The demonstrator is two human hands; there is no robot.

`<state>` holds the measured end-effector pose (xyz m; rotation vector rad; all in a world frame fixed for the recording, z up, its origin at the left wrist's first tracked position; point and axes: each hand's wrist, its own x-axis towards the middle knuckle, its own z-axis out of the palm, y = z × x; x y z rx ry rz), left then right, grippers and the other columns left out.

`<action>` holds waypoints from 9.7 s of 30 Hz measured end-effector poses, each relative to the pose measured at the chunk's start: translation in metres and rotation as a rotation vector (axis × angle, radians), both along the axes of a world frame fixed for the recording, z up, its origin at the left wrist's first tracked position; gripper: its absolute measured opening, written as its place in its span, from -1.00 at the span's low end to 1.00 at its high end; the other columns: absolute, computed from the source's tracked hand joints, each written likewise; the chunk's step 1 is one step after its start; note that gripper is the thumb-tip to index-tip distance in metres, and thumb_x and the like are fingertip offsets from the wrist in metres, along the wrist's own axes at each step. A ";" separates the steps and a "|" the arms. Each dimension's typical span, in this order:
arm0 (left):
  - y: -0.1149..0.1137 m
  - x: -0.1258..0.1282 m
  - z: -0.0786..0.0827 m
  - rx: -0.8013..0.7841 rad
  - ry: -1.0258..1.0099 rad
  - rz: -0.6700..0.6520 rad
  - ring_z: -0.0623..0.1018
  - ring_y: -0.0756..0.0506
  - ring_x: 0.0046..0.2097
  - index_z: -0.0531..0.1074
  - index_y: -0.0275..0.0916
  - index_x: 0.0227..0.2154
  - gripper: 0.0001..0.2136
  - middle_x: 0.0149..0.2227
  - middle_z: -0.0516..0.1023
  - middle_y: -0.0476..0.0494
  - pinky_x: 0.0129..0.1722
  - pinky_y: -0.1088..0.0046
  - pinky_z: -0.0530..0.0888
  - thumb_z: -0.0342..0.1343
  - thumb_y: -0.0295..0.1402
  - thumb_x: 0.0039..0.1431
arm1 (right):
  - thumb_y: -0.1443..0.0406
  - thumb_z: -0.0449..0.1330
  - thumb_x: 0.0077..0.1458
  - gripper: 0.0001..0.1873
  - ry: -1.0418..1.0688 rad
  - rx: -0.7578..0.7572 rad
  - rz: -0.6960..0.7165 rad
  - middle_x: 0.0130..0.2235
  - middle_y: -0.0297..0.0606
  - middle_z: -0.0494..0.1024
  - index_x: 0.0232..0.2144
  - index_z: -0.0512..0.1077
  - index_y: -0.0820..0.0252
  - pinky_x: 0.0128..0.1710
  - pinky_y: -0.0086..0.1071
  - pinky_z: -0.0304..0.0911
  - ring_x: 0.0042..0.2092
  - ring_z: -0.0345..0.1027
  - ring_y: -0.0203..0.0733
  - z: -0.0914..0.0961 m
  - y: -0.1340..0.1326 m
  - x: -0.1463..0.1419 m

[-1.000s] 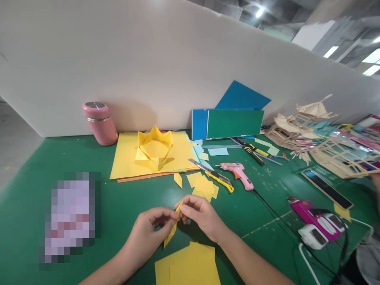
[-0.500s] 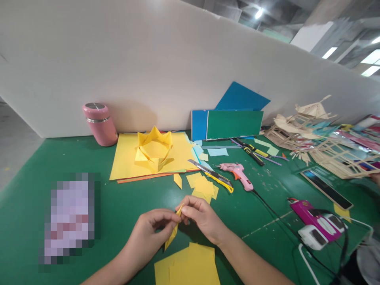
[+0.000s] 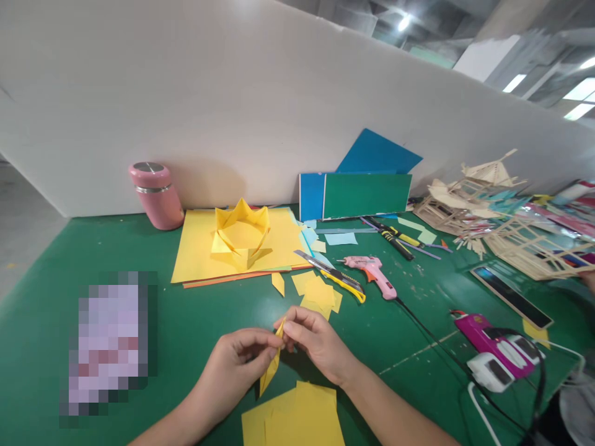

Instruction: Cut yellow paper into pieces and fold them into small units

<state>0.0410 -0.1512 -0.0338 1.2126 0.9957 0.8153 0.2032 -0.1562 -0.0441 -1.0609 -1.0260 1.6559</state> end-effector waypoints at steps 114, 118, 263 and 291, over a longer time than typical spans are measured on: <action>0.004 -0.004 -0.010 -0.056 -0.074 0.088 0.50 -0.04 -0.45 0.26 -0.19 -0.31 -0.57 -0.55 0.44 0.08 -0.44 0.45 0.40 0.29 -0.08 -0.16 | 0.01 0.36 -0.20 -0.61 -0.093 0.099 -0.168 -0.55 -0.40 0.42 -0.56 0.40 0.19 -0.48 -0.44 0.27 -0.52 0.27 -0.34 0.002 -0.003 -0.011; 0.004 -0.003 -0.007 -0.050 -0.073 0.091 0.49 -0.04 -0.44 0.27 -0.19 -0.34 -0.57 -0.53 0.43 0.07 -0.44 0.46 0.37 0.29 -0.08 -0.18 | 0.02 0.36 -0.20 -0.62 -0.134 0.091 -0.148 -0.55 -0.41 0.41 -0.56 0.41 0.18 -0.45 -0.43 0.27 -0.50 0.28 -0.32 0.003 -0.004 -0.012; 0.020 -0.032 -0.004 -0.315 -0.123 0.020 0.48 -0.07 -0.25 0.29 -0.22 0.08 -0.30 -0.26 0.58 -0.11 -0.12 0.39 0.37 0.29 -0.04 -0.12 | 0.48 0.17 0.12 -0.84 -1.379 0.738 -0.176 -0.34 -0.26 0.59 -0.37 0.53 0.21 -0.26 -0.31 0.14 -0.26 0.32 -0.09 0.005 0.068 -0.026; 0.011 -0.026 -0.007 0.209 -0.017 -0.014 0.49 -0.06 -0.29 0.43 -0.17 -0.30 -0.85 -0.22 0.44 -0.11 -0.28 0.44 0.48 0.16 -0.25 0.08 | 0.56 0.08 0.13 -0.77 -1.703 0.816 -0.057 -0.39 -0.12 0.51 -0.27 0.51 0.33 -0.30 -0.25 0.25 -0.26 0.31 -0.06 -0.003 0.063 -0.038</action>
